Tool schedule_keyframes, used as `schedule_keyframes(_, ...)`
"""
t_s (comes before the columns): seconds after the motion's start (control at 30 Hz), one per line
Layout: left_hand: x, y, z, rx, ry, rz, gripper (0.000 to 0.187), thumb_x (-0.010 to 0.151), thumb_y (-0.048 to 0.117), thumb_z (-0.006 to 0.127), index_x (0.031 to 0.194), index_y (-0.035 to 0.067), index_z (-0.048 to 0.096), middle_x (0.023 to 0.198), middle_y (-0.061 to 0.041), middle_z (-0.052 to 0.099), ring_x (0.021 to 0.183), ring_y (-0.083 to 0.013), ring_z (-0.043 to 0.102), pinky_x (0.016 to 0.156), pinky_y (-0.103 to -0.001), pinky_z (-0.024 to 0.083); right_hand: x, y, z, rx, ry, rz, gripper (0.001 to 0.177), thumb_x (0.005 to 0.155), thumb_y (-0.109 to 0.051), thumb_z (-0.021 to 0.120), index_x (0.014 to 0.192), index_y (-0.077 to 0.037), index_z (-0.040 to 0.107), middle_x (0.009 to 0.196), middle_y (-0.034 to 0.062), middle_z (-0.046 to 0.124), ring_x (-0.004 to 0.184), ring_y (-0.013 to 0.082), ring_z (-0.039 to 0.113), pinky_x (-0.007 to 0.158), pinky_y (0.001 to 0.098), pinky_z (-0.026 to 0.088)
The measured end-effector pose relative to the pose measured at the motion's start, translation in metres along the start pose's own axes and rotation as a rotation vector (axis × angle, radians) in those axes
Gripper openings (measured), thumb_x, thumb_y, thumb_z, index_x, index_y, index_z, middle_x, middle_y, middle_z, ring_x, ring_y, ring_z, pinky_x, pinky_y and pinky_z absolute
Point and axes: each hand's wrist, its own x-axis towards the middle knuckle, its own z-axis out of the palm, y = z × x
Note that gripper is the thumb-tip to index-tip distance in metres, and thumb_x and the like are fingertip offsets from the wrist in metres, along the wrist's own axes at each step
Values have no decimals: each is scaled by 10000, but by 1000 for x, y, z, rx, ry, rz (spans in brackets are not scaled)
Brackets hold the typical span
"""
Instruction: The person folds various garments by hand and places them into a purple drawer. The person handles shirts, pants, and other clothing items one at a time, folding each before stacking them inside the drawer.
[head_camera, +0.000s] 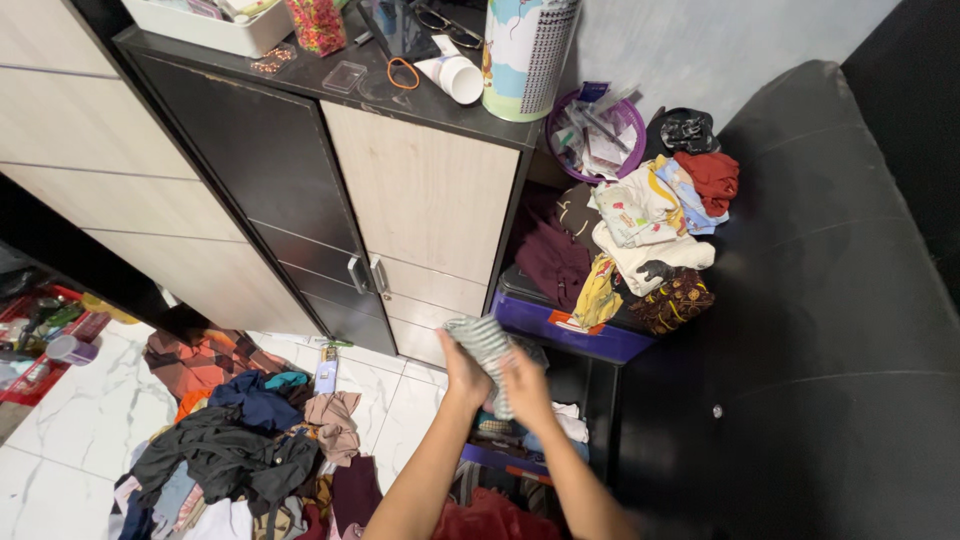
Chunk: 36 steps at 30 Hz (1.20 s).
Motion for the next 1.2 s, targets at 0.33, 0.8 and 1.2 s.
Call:
schedule_keyframes(0.33,-31,51,43,1273,-231,216,655,803,429,828,1203,-31,589,1142,-208,650,1034,-279,618,866,-425,517,31,30,-82,1054,-63,399,405,968,-211,579,1252,75,624,1082,141,750,926,230,724,823,364,578)
schedule_keyframes(0.8,-74,86,109,1469,-717,218,291,758,181,882,957,35,727,887,-66,724,833,-193,660,794,-343,527,10,-61,-117,76,-350,-191,595,885,-113,721,1440,-88,509,1515,97,489,1414,245,451,1129,364,381)
schedule_keyframes(1.2,-87,99,108,1523,-692,197,258,796,173,856,983,38,741,857,-72,749,795,-178,675,757,-332,529,37,-69,-129,-228,-340,-335,321,880,-233,778,1083,-14,658,1152,97,673,1101,223,662,958,349,534)
